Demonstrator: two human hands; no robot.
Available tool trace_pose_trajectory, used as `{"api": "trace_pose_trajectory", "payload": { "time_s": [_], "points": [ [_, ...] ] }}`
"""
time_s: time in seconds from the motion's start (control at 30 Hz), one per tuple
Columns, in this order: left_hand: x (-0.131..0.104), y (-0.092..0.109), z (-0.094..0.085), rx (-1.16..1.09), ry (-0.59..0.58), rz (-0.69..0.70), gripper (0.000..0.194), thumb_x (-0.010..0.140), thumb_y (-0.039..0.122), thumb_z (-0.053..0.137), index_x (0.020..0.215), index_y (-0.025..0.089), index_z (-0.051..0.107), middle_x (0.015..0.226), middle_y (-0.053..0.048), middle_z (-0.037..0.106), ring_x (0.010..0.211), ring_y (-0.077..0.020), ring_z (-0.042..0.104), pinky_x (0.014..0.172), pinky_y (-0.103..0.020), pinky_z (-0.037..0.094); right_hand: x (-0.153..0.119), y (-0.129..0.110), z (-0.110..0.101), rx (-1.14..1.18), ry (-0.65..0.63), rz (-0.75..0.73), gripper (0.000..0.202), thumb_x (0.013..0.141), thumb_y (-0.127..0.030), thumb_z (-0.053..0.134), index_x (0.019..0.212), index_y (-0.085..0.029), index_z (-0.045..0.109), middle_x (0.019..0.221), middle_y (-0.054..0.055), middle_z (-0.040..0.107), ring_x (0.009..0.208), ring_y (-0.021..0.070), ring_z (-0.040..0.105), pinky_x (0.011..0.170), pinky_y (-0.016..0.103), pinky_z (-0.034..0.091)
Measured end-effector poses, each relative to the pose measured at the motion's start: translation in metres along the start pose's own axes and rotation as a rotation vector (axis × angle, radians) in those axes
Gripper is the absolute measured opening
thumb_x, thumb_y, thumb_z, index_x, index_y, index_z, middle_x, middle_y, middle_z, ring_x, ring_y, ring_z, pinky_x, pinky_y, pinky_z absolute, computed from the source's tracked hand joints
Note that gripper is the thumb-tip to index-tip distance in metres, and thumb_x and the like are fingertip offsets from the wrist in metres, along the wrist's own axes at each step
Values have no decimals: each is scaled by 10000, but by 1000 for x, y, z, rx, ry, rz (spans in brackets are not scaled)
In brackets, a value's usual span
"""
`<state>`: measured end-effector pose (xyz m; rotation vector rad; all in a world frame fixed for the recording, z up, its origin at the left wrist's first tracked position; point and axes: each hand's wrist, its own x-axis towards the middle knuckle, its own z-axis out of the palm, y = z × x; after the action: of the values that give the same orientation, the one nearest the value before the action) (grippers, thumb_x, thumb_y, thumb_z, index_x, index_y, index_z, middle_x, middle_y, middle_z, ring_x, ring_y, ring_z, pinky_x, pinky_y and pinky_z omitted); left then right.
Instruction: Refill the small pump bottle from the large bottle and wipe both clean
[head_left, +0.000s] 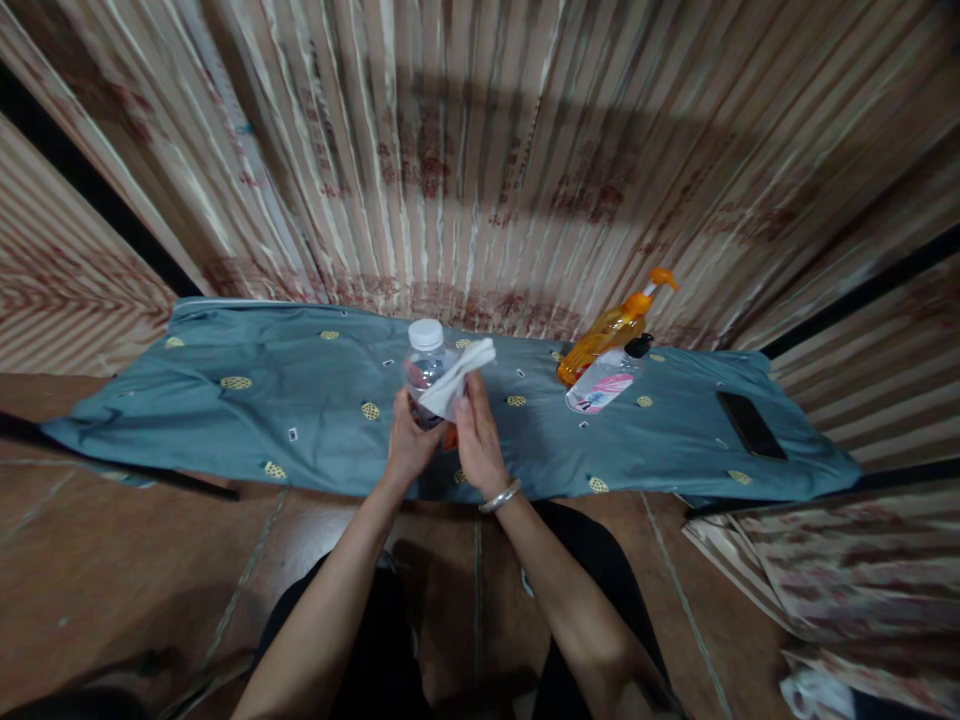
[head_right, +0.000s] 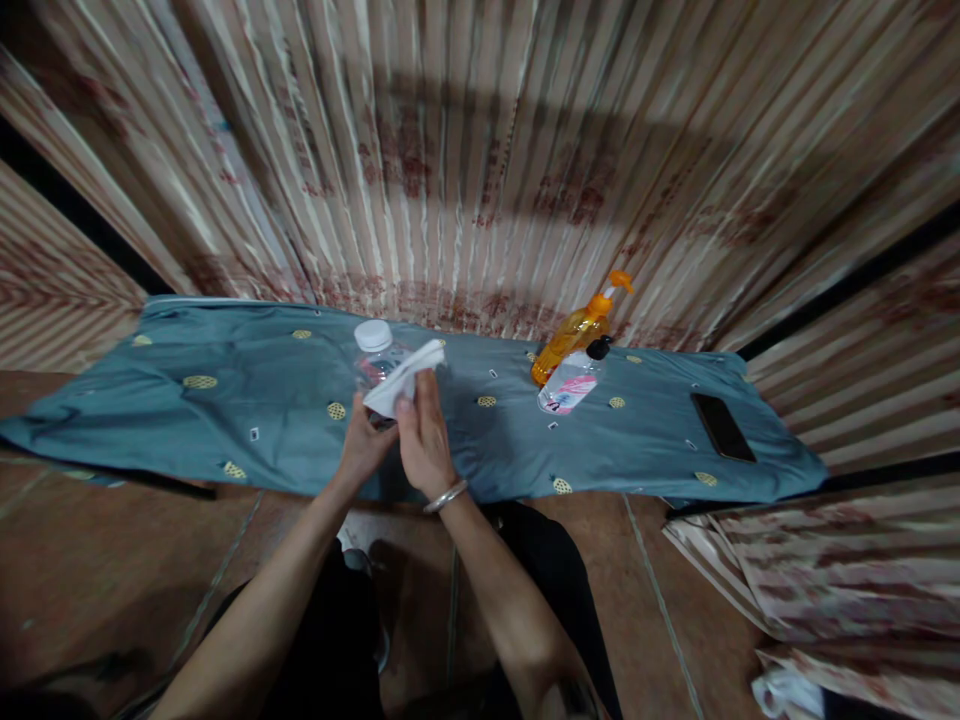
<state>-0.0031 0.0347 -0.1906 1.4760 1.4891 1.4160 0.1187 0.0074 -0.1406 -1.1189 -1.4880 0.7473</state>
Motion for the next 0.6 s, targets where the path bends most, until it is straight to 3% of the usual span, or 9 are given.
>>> {"api": "trace_pose_trajectory", "payload": {
  "time_s": [0.1,0.23,0.33,0.43,0.5,0.6],
  "points": [
    [-1,7,-1,-37,-13,-111,714,622,408,837,1211,209,486,1124,-87,684,1017,-267,698,909,-422,576,28,-8,3,6,5,-56,645,1028,-634,327,1534,-258,464,1621,63,465,1554,225,346,1293,444,273],
    [1,10,-2,-60,13,-133,896,549,422,868,1304,196,443,1232,-133,667,1137,-307,674,994,-461,541,43,14,14,87,-18,56,663,1026,-670,256,1405,-241,591,1426,68,659,1377,230,569,1221,419,389],
    [1,10,-1,-75,7,-106,870,563,431,856,1296,191,454,1268,-145,659,1163,-304,666,1039,-472,512,31,45,17,132,-41,182,720,1008,-703,227,1239,-207,694,1243,91,755,1268,248,651,1170,427,446],
    [-2,11,-3,-39,-29,-96,815,556,439,864,1241,204,491,1210,-116,679,1119,-305,679,1004,-468,527,10,68,16,158,-2,249,695,986,-697,301,1206,-179,709,1243,127,755,1259,264,657,1147,440,469],
    [-4,12,-4,-26,-38,-92,811,557,448,870,1236,214,495,1178,-104,690,1095,-306,686,966,-455,542,-2,72,16,163,33,285,663,974,-678,350,1209,-172,709,1260,135,749,1235,263,668,1132,435,483],
    [-7,11,-5,-37,-43,-59,845,596,459,858,1301,210,464,1194,-117,695,1095,-307,694,951,-441,552,-10,57,14,193,64,289,637,977,-651,371,1286,-189,680,1277,108,744,1199,251,680,1113,430,500]
  ]
}}
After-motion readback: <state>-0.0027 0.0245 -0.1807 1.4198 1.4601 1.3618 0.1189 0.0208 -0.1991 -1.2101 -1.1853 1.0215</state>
